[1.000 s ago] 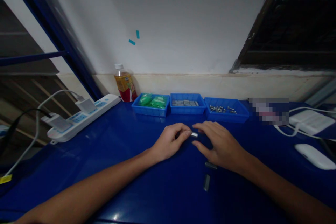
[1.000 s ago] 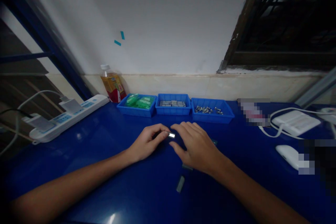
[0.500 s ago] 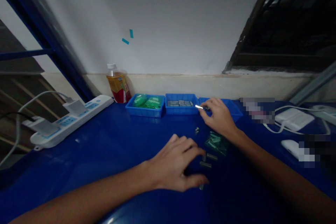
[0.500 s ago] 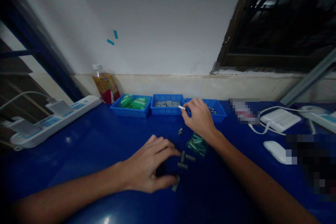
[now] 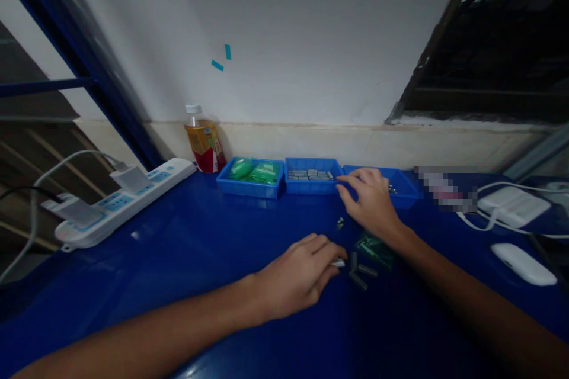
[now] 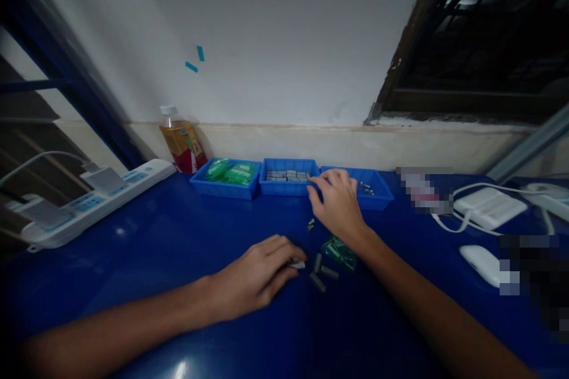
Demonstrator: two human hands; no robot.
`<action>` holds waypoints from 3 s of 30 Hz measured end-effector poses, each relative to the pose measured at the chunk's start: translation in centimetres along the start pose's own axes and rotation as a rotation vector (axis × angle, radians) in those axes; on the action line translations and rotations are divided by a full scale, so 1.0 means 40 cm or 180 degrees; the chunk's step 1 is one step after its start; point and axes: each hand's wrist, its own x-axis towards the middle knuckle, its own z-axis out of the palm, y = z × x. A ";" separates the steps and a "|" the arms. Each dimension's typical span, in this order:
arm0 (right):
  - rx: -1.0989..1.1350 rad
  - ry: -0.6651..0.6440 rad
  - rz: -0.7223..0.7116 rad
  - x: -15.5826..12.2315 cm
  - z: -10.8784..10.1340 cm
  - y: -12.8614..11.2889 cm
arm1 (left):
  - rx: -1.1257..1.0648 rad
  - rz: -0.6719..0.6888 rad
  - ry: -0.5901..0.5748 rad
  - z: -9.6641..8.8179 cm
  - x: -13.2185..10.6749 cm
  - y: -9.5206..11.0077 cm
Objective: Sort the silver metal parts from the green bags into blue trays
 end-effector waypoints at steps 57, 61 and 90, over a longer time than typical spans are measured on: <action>0.0506 -0.0880 -0.0351 -0.043 -0.051 0.036 | 0.1469 -0.0888 0.0806 -0.108 0.338 -0.197; 0.0326 -0.1056 -0.0499 -0.046 -0.053 0.045 | 0.1434 0.0028 0.0699 -0.037 0.248 -0.125; 0.0142 -0.0399 -0.0337 -0.046 -0.056 0.055 | -0.0559 -0.0590 0.1059 0.036 0.160 -0.122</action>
